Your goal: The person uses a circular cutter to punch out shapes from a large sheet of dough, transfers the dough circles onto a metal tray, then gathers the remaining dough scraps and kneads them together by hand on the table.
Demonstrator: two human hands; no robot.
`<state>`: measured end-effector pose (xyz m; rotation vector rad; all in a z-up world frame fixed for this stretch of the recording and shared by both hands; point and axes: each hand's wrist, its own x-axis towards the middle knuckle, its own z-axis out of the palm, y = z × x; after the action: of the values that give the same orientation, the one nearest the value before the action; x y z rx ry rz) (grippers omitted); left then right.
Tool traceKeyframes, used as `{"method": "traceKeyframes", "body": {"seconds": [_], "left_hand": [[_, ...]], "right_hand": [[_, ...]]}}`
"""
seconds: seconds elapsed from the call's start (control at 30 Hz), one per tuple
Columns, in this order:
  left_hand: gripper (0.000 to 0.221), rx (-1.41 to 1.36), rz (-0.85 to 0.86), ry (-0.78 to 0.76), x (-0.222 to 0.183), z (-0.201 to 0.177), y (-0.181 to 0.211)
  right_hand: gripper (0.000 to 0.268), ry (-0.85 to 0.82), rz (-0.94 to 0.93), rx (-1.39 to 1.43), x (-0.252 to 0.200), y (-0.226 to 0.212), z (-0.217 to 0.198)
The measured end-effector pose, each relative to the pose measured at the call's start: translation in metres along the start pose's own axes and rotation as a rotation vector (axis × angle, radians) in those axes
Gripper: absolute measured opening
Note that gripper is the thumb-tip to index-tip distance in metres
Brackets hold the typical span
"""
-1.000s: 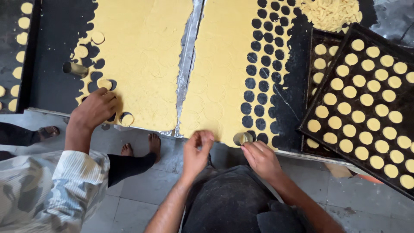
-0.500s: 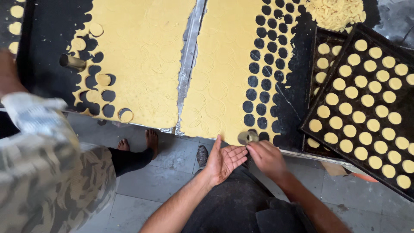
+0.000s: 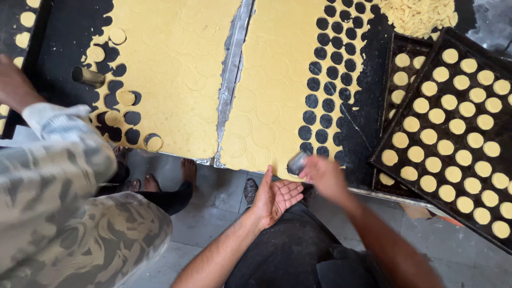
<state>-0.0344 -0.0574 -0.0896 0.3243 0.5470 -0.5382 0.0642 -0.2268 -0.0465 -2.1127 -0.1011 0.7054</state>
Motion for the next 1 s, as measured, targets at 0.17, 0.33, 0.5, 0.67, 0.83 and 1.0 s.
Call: {"method": "traceKeyframes", "body": {"seconds": [0.17, 0.33, 0.5, 0.67, 0.83, 1.0], "left_hand": [[0.098, 0.22, -0.033, 0.121, -0.002, 0.008, 0.009], [0.075, 0.476, -0.081, 0.267, -0.002, 0.019, 0.021], [0.06, 0.681, -0.02, 0.41, 0.007, 0.014, 0.014], [0.043, 0.717, 0.072, 0.51, 0.023, -0.006, -0.001], [0.029, 0.794, 0.255, 0.622, 0.044, -0.023, -0.013], [0.033, 1.081, 0.186, 0.795, 0.046, -0.012, -0.009]], "right_hand": [[0.023, -0.177, 0.273, 0.85, 0.015, 0.017, -0.056], [0.02, -0.198, 0.19, 1.176, -0.029, 0.05, -0.083], [0.023, -0.036, 0.065, 1.518, -0.066, 0.089, -0.128], [0.017, 0.478, -0.139, 1.369, -0.091, 0.125, -0.212], [0.01, 1.04, -0.299, 0.538, -0.108, 0.161, -0.299], [0.016, 1.279, -0.287, -0.502, -0.101, 0.215, -0.349]]}}
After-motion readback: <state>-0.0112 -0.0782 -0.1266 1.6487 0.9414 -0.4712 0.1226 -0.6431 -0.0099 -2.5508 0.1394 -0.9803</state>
